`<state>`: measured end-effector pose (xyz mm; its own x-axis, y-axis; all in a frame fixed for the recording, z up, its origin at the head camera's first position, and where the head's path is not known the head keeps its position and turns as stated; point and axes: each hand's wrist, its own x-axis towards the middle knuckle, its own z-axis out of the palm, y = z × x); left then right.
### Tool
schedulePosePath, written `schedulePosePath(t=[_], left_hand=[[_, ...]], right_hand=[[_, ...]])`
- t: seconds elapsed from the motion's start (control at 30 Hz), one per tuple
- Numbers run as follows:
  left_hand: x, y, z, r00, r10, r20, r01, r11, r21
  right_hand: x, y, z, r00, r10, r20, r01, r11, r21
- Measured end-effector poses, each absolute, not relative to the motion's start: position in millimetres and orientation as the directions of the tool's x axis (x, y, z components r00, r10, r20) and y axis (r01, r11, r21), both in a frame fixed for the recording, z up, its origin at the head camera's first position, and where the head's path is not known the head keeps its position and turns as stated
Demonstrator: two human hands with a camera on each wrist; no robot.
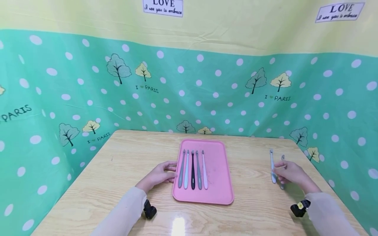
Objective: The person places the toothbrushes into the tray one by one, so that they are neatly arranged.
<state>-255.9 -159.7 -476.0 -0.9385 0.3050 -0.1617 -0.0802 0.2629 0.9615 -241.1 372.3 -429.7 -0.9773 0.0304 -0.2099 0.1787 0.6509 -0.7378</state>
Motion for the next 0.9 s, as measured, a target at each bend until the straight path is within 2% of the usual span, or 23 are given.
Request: schedulePosePath(t=[0.9], left_hand=[[-255.8,-158.8,-476.5,-0.94,0.303,-0.156,-0.076,0.259,0.963]], right_hand=[[-243.7,373.8,-439.9,-0.981,0.033,-0.194,0.157,0.722,-0.674]])
